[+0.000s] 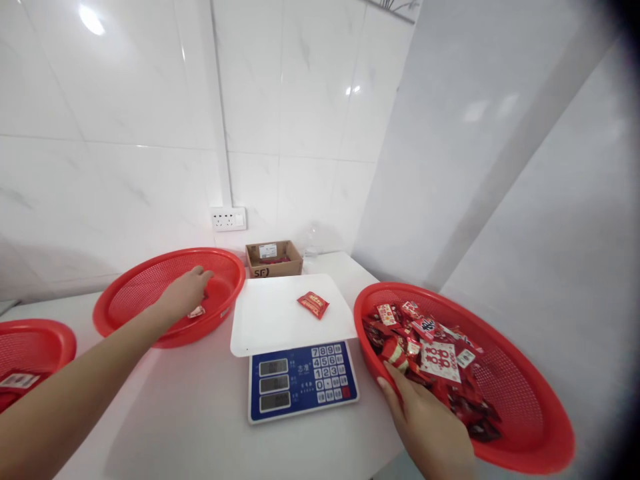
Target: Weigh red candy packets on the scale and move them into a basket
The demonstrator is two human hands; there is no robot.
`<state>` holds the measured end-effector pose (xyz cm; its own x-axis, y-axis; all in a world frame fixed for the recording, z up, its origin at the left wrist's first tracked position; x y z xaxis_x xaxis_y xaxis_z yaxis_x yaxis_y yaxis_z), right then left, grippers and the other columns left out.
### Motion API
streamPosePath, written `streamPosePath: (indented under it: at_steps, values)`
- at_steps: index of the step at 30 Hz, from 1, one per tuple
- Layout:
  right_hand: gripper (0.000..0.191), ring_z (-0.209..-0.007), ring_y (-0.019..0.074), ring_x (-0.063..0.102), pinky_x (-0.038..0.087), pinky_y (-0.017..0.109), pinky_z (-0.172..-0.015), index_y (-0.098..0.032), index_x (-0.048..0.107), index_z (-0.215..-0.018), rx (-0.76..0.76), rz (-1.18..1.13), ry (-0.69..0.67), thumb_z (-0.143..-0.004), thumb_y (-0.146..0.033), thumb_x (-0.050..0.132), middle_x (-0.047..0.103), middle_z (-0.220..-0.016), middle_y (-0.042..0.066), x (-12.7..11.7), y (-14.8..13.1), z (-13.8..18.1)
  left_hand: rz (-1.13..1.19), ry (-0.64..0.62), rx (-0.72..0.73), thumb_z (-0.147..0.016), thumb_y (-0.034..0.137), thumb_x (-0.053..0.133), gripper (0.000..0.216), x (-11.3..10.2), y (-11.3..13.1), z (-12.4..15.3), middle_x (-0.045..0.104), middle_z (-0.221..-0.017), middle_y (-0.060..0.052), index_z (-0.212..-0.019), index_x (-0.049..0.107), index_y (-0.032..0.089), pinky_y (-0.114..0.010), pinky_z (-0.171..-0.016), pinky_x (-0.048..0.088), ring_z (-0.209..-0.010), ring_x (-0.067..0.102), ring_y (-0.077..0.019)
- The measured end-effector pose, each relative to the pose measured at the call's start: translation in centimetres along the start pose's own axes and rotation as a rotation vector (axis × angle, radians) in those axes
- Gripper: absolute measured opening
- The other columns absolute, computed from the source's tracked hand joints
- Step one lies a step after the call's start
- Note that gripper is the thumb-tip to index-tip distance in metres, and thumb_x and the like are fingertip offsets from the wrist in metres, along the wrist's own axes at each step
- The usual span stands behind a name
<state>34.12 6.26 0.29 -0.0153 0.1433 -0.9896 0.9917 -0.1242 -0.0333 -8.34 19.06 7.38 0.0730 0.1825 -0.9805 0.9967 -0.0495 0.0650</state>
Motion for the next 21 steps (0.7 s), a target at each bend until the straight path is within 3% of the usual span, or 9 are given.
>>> streamPosePath:
  at_steps: [4, 7, 11, 13, 17, 21]
  values:
    - [0.048, -0.092, 0.0215, 0.066, 0.052, 0.031, -0.072, -0.023, 0.056, -0.124, -0.024, -0.032, 0.01, -0.092, -0.041, 0.025, 0.067, -0.111, 0.006, -0.2, -0.2, 0.3, -0.11, -0.042, -0.022, -0.079, 0.008, 0.038, 0.033, -0.1, -1.5, 1.2, 0.057, -0.092, -0.017, -0.104, 0.058, 0.01, -0.039, -0.06, 0.046, -0.074, 0.061, -0.0294]
    - [0.047, -0.092, 0.0203, 0.066, 0.051, 0.029, -0.073, -0.024, 0.055, -0.124, -0.037, -0.051, 0.04, -0.093, -0.04, 0.025, 0.068, -0.109, 0.006, -0.3, -0.3, 0.5, -0.12, -0.04, 0.039, -0.084, 0.016, 0.037, 0.029, 0.3, 0.3, 1.5, 0.059, -0.095, -0.019, -0.102, 0.059, 0.009, -0.045, -0.069, 0.047, -0.088, 0.06, -0.034]
    - [0.047, -0.088, 0.0204, 0.066, 0.05, 0.03, -0.072, -0.023, 0.054, -0.125, -0.041, -0.058, 0.071, -0.093, -0.04, 0.024, 0.068, -0.106, 0.007, -0.5, -0.4, 0.7, -0.053, -0.023, 0.283, -0.09, 0.024, 0.037, 0.035, 1.7, 6.9, 1.0, 0.05, -0.128, -0.019, -0.119, 0.052, 0.012, -0.044, -0.099, 0.034, -0.123, 0.042, -0.03]
    - [0.048, -0.087, 0.021, 0.066, 0.05, 0.031, -0.073, -0.022, 0.055, -0.125, -0.043, -0.05, 0.084, -0.093, -0.04, 0.023, 0.069, -0.105, 0.008, -0.6, -0.5, 0.7, -0.003, -0.051, 0.432, -0.091, 0.029, 0.039, 0.04, 2.9, 11.2, 0.6, 0.041, -0.14, -0.015, -0.128, 0.046, 0.016, -0.041, -0.105, 0.028, -0.131, 0.032, -0.0261]
    - [0.046, -0.087, 0.0205, 0.066, 0.049, 0.029, -0.072, -0.022, 0.056, -0.123, -0.048, -0.05, 0.084, -0.093, -0.04, 0.025, 0.069, -0.104, 0.008, -0.7, -0.5, 0.8, 0.086, -0.126, 0.645, -0.089, 0.027, 0.046, 0.047, 5.0, 18.7, -0.6, 0.035, -0.145, -0.01, -0.135, 0.037, 0.02, -0.041, -0.108, 0.026, -0.134, 0.027, -0.0229]
    - [0.045, -0.086, 0.02, 0.066, 0.048, 0.029, -0.071, -0.022, 0.056, -0.123, -0.056, -0.067, 0.106, -0.093, -0.038, 0.027, 0.069, -0.102, 0.009, -0.7, -0.5, 0.8, 0.158, -0.179, 0.705, -0.086, 0.03, 0.055, 0.041, 6.0, 22.3, -2.1, 0.047, -0.132, -0.01, -0.124, 0.048, 0.018, -0.05, -0.097, 0.038, -0.119, 0.046, -0.0261]
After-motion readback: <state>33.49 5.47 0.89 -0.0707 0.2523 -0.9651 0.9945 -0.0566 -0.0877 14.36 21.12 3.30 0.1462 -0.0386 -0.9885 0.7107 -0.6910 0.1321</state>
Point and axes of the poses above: each hand's wrist, its own z-axis away from the middle knuckle, its own x-axis out of the palm, y = z × x, the point moved 4 cm from there along -z, towards the middle knuckle
